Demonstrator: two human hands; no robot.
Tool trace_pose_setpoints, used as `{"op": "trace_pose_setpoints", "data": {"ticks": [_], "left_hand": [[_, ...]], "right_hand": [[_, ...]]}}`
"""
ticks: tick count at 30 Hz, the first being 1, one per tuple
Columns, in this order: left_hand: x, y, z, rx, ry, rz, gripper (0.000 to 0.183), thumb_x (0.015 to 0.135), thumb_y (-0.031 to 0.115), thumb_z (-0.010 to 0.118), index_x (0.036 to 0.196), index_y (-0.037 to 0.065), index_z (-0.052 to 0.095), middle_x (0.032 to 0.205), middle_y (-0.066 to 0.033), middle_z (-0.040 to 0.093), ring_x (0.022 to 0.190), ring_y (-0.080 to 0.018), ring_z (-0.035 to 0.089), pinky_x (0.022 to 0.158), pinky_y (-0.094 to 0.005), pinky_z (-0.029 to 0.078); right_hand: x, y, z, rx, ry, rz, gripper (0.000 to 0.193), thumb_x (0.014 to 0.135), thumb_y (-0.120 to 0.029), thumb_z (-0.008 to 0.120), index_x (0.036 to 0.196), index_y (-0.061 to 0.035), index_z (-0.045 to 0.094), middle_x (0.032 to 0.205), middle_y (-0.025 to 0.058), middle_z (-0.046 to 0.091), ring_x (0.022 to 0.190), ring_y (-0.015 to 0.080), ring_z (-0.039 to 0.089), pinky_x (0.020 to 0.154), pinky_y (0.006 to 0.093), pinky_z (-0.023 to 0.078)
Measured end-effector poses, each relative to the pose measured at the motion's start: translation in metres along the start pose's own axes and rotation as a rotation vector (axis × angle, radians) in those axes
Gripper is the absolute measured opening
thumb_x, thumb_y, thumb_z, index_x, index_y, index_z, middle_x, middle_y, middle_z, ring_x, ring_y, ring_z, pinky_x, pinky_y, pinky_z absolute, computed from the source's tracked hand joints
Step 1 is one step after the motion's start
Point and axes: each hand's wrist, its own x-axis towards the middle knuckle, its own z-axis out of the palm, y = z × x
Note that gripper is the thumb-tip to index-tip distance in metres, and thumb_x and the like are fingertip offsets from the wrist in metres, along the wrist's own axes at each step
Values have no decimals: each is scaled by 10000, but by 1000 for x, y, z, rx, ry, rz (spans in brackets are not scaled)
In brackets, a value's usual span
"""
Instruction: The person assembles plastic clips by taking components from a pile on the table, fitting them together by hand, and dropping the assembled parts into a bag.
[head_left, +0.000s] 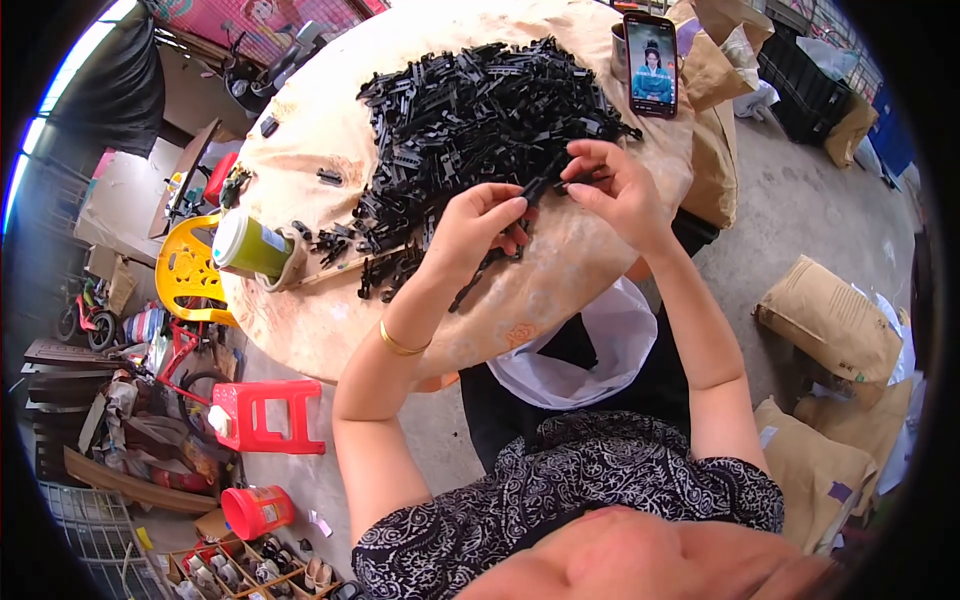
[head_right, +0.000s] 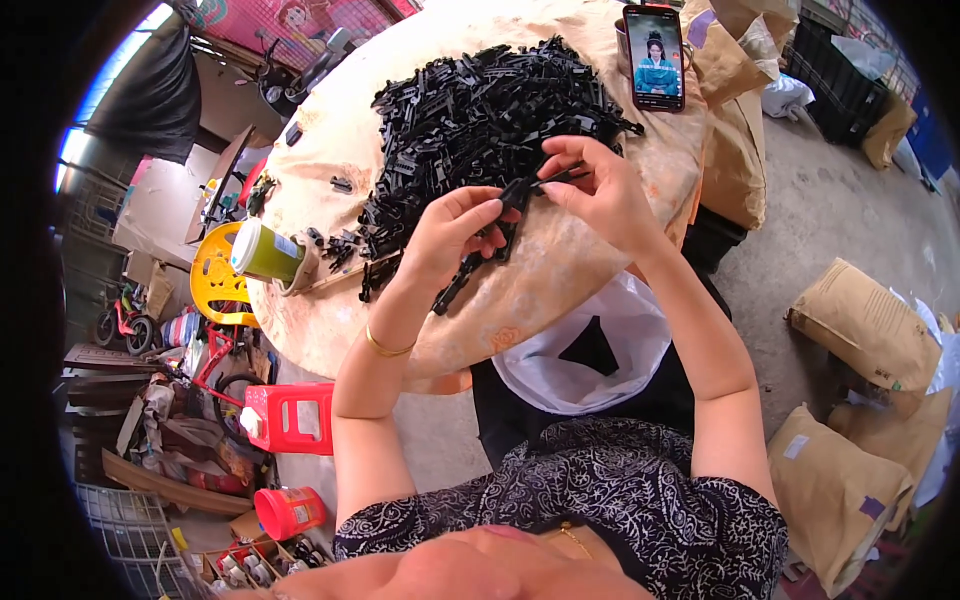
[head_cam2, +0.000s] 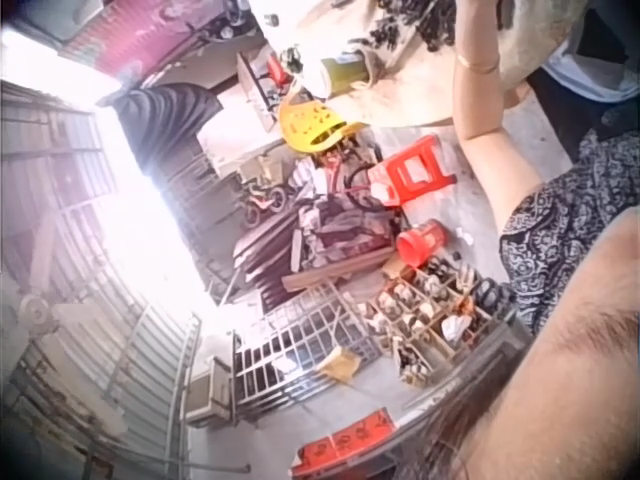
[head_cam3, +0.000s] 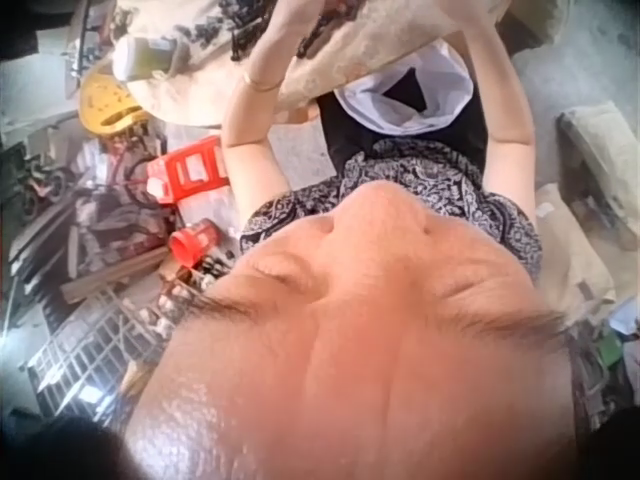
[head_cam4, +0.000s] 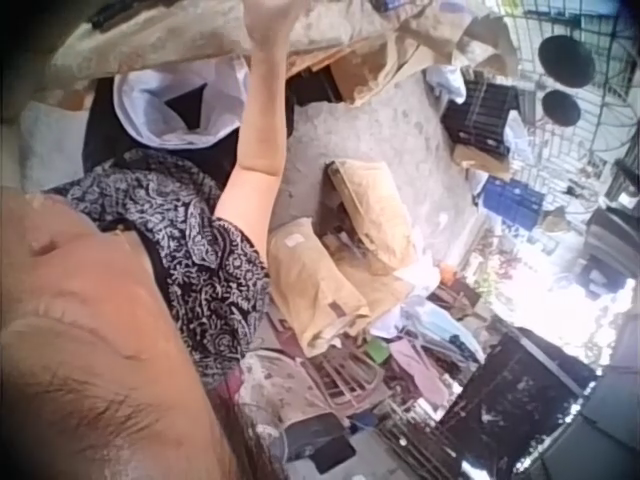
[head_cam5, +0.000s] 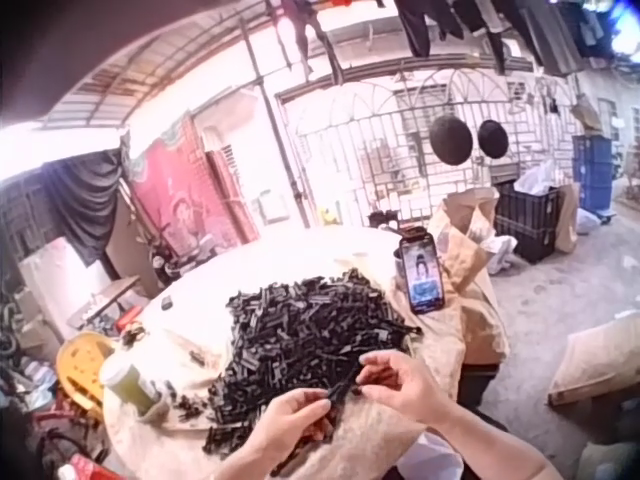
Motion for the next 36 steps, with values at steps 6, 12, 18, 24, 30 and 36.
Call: {"op": "trace_pose_setpoints", "data": {"ticks": [6,12,18,24,30,36], "left_hand": [[-1,-9,3,-262,-160,-100,290,963,220,484,1125,-5,569,806,-20,590,637,-74,559,570,-184,463],[-7,-3,10,154,-162,37,301,856,85,625,1137,-11,575,841,1,606,667,-56,542,593,-174,447],[-7,-14,14,350,-20,304,331,804,-2,635,1130,-13,577,902,-30,653,722,-52,563,631,-197,474],[-15,-5,22,660,13,423,306,764,-28,646,1068,-3,619,816,-72,673,701,-61,584,630,-217,488],[-15,-6,22,689,0,514,299,755,-30,653,1051,7,632,784,-67,671,671,-59,578,611,-215,482],[-9,-7,19,439,-89,358,285,793,-16,644,1076,-11,607,850,-52,665,685,-72,583,610,-210,490]], "right_hand": [[-13,6,13,64,-144,-259,315,734,30,707,1031,-9,611,996,96,648,900,144,630,810,260,502],[-16,6,5,-260,-226,-486,374,646,53,718,1000,-37,641,1085,124,620,1067,249,563,921,350,431],[-26,-6,6,-186,-213,-133,490,735,-189,746,1131,31,559,1053,137,611,992,193,587,795,301,494],[-28,-11,-1,-274,-246,-132,380,713,-106,766,1037,23,615,875,127,653,728,161,645,656,266,516],[-29,-10,-1,-386,-190,-268,302,697,-87,767,944,23,631,787,127,654,670,167,642,604,278,514],[-28,-8,-4,-397,-206,-299,297,708,-100,755,950,12,627,769,145,641,651,197,634,573,290,495]]}}
